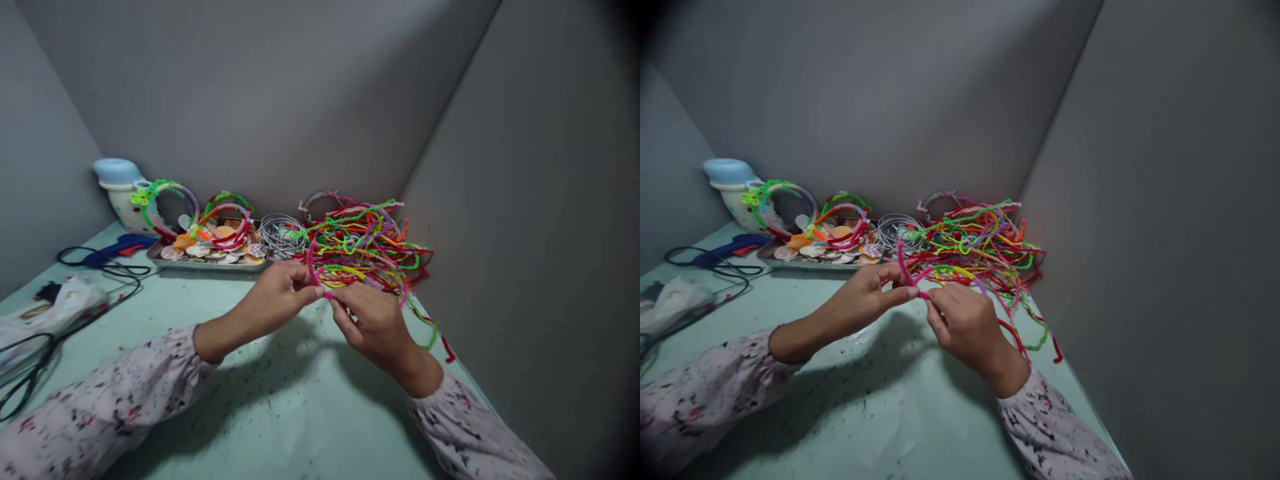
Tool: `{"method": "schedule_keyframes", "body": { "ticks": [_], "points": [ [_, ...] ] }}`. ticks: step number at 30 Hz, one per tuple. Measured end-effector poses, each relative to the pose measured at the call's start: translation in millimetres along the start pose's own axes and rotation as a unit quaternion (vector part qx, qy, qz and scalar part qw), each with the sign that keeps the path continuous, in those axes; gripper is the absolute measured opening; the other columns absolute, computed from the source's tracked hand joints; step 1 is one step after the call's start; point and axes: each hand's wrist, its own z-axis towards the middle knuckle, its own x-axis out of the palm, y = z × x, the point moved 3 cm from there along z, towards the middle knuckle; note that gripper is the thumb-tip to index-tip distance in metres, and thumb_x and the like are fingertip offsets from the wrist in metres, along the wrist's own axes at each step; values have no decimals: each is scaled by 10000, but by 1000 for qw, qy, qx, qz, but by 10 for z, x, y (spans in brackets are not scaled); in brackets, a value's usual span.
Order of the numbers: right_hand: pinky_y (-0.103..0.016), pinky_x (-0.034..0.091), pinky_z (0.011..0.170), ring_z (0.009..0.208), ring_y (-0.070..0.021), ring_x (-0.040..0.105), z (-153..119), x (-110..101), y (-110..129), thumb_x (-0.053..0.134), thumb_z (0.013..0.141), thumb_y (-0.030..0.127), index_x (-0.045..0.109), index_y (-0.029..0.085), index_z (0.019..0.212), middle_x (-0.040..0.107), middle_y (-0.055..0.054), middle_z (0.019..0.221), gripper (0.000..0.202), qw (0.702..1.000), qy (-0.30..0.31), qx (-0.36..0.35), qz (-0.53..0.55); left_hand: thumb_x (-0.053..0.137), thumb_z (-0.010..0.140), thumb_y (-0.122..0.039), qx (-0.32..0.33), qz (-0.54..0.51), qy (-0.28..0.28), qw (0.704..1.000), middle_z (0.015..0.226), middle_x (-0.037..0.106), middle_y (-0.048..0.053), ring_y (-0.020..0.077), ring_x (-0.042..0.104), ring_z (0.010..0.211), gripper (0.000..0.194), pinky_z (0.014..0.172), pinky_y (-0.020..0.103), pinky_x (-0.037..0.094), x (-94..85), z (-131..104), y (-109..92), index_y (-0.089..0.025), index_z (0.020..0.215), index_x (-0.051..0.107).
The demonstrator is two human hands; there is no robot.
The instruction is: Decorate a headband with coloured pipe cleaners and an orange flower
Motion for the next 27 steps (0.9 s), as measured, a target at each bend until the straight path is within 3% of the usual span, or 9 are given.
{"method": "schedule_keyframes", "body": {
  "ticks": [6, 10, 16, 21, 27],
  "points": [
    [-302, 366, 616, 642, -165, 541, -32, 8, 23, 525, 866, 146, 637, 157, 845, 646, -37, 709, 114, 997, 2, -53, -55, 586, 733, -276, -71, -120, 36, 990, 614, 547, -29, 115, 460, 593, 154, 596, 248, 368, 46, 3, 110, -152, 649, 619],
    [-307, 345, 600, 621, -163, 524, -27, -2, 30, 525, 869, 154, 631, 159, 813, 621, -29, 667, 121, 994, -13, -64, -86, 594, 719, -306, -104, -151, 30, 982, 607, 571, -12, 124, 467, 577, 163, 580, 257, 383, 69, -8, 155, -159, 669, 643],
    [-318, 324, 579, 604, -161, 508, -14, -18, 28, 513, 867, 140, 642, 158, 853, 601, -23, 642, 131, 991, -21, -72, -111, 567, 742, -320, -105, -150, 23, 983, 611, 558, -13, 123, 445, 576, 182, 602, 276, 388, 74, -9, 144, -175, 665, 645],
    [-322, 325, 573, 615, -161, 516, -34, -26, 60, 514, 878, 154, 639, 154, 907, 614, -28, 661, 129, 987, -26, -99, -124, 585, 694, -268, -128, -189, 6, 974, 548, 492, -29, 126, 423, 562, 167, 565, 272, 362, 87, -15, 150, -187, 552, 558],
    [-318, 335, 585, 614, -163, 522, -23, -33, 59, 529, 873, 161, 644, 149, 911, 620, -32, 657, 121, 986, -33, -94, -131, 605, 696, -229, -102, -225, 4, 969, 566, 478, -33, 118, 424, 576, 195, 571, 264, 358, 132, -14, 169, -178, 529, 517]
  ]
}}
